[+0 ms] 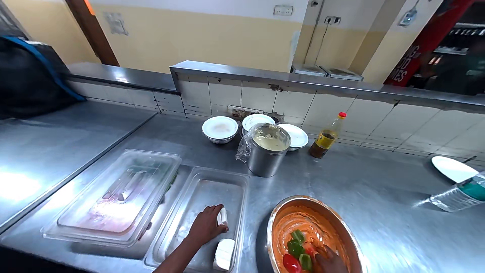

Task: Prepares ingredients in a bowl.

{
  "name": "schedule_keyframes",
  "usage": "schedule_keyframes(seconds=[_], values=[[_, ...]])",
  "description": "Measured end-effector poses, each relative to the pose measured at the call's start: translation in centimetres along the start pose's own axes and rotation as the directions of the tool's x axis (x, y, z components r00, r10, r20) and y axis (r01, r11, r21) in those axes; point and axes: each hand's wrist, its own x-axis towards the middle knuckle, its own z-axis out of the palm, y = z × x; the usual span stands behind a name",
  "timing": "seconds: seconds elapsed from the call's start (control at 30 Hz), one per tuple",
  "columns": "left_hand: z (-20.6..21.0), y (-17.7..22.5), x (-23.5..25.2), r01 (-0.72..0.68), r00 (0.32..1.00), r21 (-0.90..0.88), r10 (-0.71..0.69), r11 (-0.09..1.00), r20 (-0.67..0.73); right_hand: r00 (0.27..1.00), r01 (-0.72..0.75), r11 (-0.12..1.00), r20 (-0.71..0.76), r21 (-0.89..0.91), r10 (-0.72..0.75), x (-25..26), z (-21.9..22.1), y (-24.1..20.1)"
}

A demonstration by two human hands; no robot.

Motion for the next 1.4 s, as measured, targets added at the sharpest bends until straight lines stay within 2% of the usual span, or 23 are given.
schedule_keyframes(seconds=[0.27, 0.33, 0.37, 0.43, 0.5, 0.53, 0.57, 0.63, 0.67, 0.7, 0.73, 0.8, 0.87, 1.0, 1.17, 1.3, 1.4], values=[[-1.8, 1.0, 1.4, -0.086, 0.992, 0.042, 0.082, 0.995, 0.092, 1.0, -0.001, 1.0, 0.007, 0.0, 0.001, 0.0, -0.1, -0.1], [-2.4, 0.8, 1.5, -0.095, 0.995, -0.079, 0.096, 0.992, 0.011, 1.0, -0.002, 1.0, 0.008, 0.005, 0.002, 0.0, -0.2, 0.0], [-2.7, 0.7, 1.3, -0.109, 0.993, -0.197, 0.098, 0.974, -0.062, 1.0, -0.005, 1.0, 0.011, 0.002, 0.005, 0.0, -0.2, 0.1], [-3.2, 1.4, 0.9, -0.143, 0.982, -0.52, 0.053, 0.842, -0.184, 1.0, -0.009, 1.0, 0.013, 0.012, 0.008, 0.0, -0.3, 0.1], [-3.9, 3.5, -0.1, -0.166, 0.984, -0.827, 0.043, 0.538, -0.17, 1.0, -0.012, 0.999, 0.027, 0.033, 0.011, -0.1, -0.3, 0.0], [-4.0, 4.6, -0.6, -0.152, 0.988, -0.907, 0.091, 0.393, -0.126, 0.999, -0.013, 0.999, 0.033, 0.04, 0.012, -0.1, -0.4, 0.0], [-3.9, 5.7, -0.9, -0.125, 0.985, -0.947, 0.153, 0.294, -0.083, 0.999, -0.013, 0.999, 0.037, 0.043, 0.012, -0.1, -0.4, -0.1], [-3.1, 7.9, -1.1, -0.084, 0.966, -0.968, 0.256, 0.235, -0.022, 0.999, -0.021, 0.999, 0.05, 0.041, 0.019, -0.2, -0.7, -0.3], [-2.6, 9.0, -0.9, -0.078, 0.96, -0.961, 0.28, 0.267, 0.0, 0.998, -0.023, 0.999, 0.051, 0.039, 0.021, -0.2, -0.7, -0.4], [-2.2, 10.2, -0.7, -0.089, 0.957, -0.93, 0.29, 0.355, 0.02, 0.998, -0.025, 0.999, 0.052, 0.035, 0.024, -0.1, -0.7, -0.5], [-2.0, 11.5, -0.4, -0.119, 0.954, -0.858, 0.296, 0.499, 0.04, 0.998, -0.03, 0.999, 0.053, 0.03, 0.028, 0.0, -0.7, -0.6], [-1.9, 14.5, 0.4, -0.205, 0.944, -0.561, 0.313, 0.802, 0.103, 0.997, -0.038, 0.999, 0.066, 0.013, 0.037, -0.1, -0.8, -0.7], [-2.0, 18.0, 0.9, -0.254, 0.942, -0.268, 0.3, 0.929, 0.148, 0.996, -0.039, 0.999, 0.079, 0.004, 0.039, 0.0, -0.9, -0.8], [-1.7, 22.7, 1.7, -0.28, 0.94, 0.04, 0.266, 0.959, 0.215, 0.995, -0.035, 0.999, 0.091, 0.025, 0.033, 0.2, -0.7, -0.7], [-0.5, 24.4, 1.1, -0.316, 0.917, 0.187, 0.248, 0.93, 0.313, 0.994, -0.027, 0.999, 0.111, 0.032, 0.023, 0.4, -0.5, -0.8], [-0.6, 23.9, -0.1, -0.333, 0.908, 0.13, 0.281, 0.934, 0.309, 0.994, -0.017, 1.0, 0.109, 0.017, 0.015, 0.3, -0.5, -0.8], [-3.0, 19.9, -1.0, -0.239, 0.956, -0.086, 0.25, 0.967, 0.155, 0.996, -0.008, 0.999, 0.088, 0.032, 0.005, 0.4, -0.3, -0.8]])
